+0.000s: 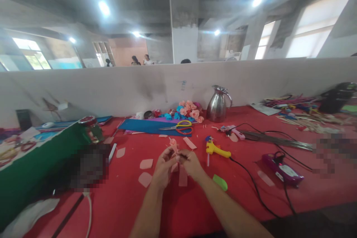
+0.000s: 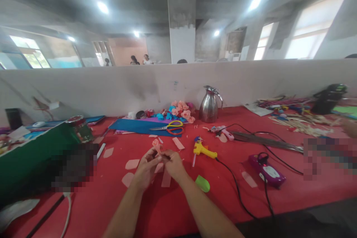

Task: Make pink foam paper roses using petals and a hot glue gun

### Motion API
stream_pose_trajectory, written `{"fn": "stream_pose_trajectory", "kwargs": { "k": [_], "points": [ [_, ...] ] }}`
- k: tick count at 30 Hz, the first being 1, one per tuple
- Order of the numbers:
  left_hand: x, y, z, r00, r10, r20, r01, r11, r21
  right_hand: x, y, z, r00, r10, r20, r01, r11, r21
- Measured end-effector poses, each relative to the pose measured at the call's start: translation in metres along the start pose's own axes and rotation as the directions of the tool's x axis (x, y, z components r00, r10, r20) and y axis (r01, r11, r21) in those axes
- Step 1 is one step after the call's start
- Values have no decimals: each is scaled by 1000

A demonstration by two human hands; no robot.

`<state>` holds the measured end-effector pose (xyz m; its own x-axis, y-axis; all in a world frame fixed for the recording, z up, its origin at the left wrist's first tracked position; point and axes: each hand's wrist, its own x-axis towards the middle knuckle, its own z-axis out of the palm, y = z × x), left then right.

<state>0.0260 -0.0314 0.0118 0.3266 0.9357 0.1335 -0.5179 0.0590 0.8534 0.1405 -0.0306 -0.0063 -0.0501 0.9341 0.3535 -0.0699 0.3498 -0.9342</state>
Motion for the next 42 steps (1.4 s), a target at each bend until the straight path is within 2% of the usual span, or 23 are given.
{"fn": "stream_pose_trajectory", "kwargs": {
  "k": [5, 14, 19, 23, 28, 31, 36, 39, 42],
  "points": [
    [2, 1, -6, 998, 52, -45, -58, 990, -131, 1, -1, 1, 1000, 8, 9, -8, 998, 67],
    [5, -5, -4, 991, 37, -131, -31, 999, 44, 1, 5, 0, 999, -48, 3, 48, 999, 5],
    [4, -3, 0, 986, 10, -165, -4, 999, 36, 2, 5, -1, 1000, 2, -1, -2, 1000, -14],
    [3, -3, -2, 971, -34, -238, 46, 998, 47, 3, 8, 0, 1000, 18, -8, -18, 999, -30],
    [3, -5, -4, 977, -77, -199, 95, 992, 80, 3, 13, 1, 1000, 0, -21, -2, 996, -90],
    [4, -6, -6, 976, -27, -215, 53, 992, 116, 1, 12, 0, 1000, 6, -11, -7, 993, -114],
    [8, -13, -14, 931, 130, -341, -58, 976, 211, 0, 9, 1, 990, 37, -133, -50, 994, -97],
    [9, -17, -17, 916, 203, -345, -73, 933, 353, -1, 4, 1, 988, 14, -152, -20, 999, -37],
    [8, -19, -18, 922, 215, -323, -63, 904, 423, -2, 1, -1, 988, -3, -157, -7, 998, -58]
  ]
}}
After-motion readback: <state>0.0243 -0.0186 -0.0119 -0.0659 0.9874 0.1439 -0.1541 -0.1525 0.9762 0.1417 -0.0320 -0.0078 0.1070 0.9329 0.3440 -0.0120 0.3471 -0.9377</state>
